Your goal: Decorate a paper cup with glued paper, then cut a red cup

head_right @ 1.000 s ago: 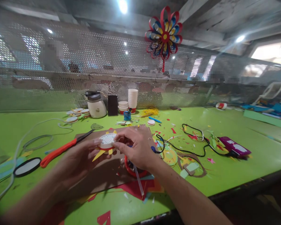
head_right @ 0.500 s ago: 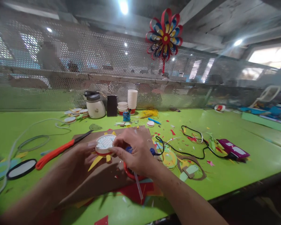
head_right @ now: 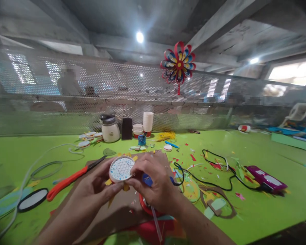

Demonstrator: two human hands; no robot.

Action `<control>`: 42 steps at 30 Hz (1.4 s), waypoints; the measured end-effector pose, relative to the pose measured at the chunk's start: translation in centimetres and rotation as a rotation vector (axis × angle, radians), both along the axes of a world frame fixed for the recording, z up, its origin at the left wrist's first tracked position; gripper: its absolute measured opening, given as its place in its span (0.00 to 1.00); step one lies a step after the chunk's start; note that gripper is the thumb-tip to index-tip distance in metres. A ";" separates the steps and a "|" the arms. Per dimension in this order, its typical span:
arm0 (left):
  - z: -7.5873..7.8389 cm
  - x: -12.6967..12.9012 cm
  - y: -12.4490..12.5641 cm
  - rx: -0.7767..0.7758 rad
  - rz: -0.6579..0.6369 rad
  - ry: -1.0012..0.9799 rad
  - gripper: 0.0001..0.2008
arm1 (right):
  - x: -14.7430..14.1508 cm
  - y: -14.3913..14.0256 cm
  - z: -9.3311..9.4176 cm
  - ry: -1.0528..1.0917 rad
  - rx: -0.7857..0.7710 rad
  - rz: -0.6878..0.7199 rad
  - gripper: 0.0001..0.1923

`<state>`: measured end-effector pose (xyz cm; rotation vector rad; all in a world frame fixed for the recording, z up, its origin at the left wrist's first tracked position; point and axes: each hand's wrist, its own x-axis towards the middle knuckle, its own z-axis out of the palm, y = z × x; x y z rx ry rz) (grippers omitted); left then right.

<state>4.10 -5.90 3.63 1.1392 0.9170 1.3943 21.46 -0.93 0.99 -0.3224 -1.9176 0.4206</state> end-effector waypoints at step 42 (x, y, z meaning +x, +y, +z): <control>-0.8 -0.4 1.3 -0.061 -0.008 0.094 0.26 | -0.2 -0.3 0.5 -0.010 -0.239 -0.049 0.03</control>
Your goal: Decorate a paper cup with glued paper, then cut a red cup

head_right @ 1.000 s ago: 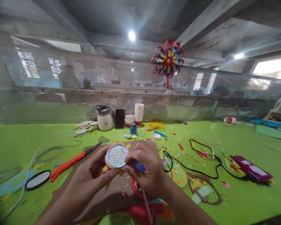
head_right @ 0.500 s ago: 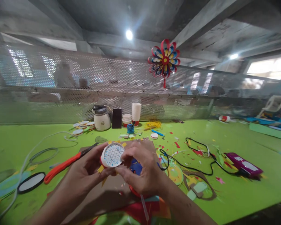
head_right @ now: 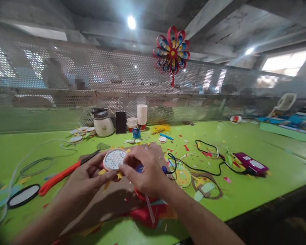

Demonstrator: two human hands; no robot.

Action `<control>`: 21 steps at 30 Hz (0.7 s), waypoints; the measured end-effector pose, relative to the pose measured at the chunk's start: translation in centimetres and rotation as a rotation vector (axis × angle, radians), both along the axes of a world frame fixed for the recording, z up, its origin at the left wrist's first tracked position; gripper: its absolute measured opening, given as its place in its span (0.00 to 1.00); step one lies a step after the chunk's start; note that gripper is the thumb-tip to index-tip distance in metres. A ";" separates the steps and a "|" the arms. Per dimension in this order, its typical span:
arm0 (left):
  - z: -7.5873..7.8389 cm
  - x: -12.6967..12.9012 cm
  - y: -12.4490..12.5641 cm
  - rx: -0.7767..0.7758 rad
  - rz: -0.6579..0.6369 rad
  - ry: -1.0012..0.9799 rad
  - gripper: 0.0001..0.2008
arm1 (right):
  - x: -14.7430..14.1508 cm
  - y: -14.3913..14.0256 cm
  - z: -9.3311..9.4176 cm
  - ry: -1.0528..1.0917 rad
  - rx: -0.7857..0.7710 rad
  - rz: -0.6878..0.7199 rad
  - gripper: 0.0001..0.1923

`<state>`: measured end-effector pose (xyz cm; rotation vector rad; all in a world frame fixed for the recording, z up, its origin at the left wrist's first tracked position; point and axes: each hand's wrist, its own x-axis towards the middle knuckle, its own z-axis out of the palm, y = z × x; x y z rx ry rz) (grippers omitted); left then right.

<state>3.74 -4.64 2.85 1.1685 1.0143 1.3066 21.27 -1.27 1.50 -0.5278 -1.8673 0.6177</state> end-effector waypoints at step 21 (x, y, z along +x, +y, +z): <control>-1.6 -0.8 0.0 0.003 -0.025 -0.046 0.32 | -0.1 0.4 -0.5 -0.062 0.074 -0.025 0.03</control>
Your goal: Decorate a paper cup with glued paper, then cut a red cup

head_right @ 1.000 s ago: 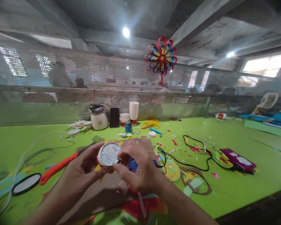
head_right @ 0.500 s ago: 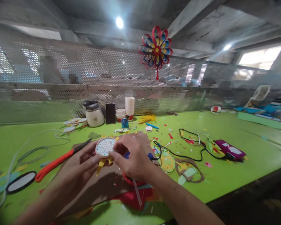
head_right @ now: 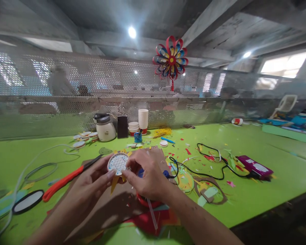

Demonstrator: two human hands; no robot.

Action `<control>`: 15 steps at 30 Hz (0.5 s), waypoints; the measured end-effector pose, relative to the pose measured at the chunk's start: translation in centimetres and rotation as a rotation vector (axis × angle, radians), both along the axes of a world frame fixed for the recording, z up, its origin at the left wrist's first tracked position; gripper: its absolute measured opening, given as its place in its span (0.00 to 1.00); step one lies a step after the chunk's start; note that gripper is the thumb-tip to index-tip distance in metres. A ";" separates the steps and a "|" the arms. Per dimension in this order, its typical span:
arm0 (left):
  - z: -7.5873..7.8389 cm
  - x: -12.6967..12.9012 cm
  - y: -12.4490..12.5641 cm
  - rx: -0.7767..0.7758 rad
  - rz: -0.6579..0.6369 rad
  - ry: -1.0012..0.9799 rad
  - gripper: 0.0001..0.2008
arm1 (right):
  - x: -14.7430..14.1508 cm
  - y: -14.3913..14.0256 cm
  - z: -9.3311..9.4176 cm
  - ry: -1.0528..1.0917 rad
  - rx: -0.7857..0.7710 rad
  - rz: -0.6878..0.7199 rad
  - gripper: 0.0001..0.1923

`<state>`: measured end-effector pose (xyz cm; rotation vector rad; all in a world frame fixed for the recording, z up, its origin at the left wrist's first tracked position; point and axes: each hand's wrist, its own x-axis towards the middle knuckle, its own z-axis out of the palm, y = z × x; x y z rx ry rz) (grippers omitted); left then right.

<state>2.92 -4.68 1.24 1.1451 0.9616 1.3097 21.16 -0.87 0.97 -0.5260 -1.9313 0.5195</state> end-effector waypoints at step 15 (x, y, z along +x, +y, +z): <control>0.7 0.3 -0.1 0.031 -0.040 -0.136 0.20 | 0.0 0.2 -0.6 -0.004 -0.127 0.008 0.05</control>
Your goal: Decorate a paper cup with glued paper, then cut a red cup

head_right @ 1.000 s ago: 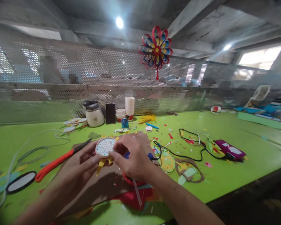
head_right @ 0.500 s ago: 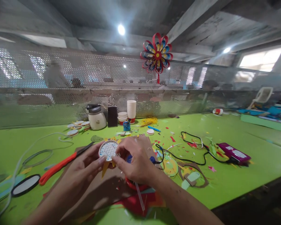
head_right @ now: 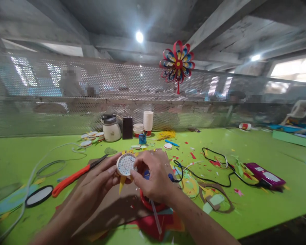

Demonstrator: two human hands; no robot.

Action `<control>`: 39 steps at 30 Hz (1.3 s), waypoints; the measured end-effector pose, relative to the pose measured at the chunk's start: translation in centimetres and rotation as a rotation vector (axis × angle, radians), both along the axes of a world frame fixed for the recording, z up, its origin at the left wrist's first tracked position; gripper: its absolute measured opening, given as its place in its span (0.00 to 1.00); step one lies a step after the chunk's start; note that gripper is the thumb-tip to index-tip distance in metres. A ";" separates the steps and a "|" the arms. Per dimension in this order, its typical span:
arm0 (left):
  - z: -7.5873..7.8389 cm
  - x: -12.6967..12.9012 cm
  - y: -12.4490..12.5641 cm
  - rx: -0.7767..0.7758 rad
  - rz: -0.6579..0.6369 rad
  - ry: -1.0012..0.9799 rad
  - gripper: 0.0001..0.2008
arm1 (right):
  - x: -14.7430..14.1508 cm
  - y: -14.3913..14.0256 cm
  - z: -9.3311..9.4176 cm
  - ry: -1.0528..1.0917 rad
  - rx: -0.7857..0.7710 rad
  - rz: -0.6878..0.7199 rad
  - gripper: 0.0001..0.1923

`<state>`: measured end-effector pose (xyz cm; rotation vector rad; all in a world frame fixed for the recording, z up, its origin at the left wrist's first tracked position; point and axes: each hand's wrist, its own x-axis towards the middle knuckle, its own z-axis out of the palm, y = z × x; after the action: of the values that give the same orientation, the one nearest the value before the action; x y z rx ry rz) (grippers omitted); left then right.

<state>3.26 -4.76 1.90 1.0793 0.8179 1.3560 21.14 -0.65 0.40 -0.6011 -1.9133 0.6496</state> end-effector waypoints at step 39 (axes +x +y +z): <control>0.4 -0.3 0.1 -0.157 -0.085 -0.069 0.13 | -0.7 -0.8 0.5 -0.047 0.181 -0.147 0.22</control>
<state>2.98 -4.64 2.33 0.9299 0.8041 1.2302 20.48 -1.50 0.86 -0.6385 -1.9256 0.3678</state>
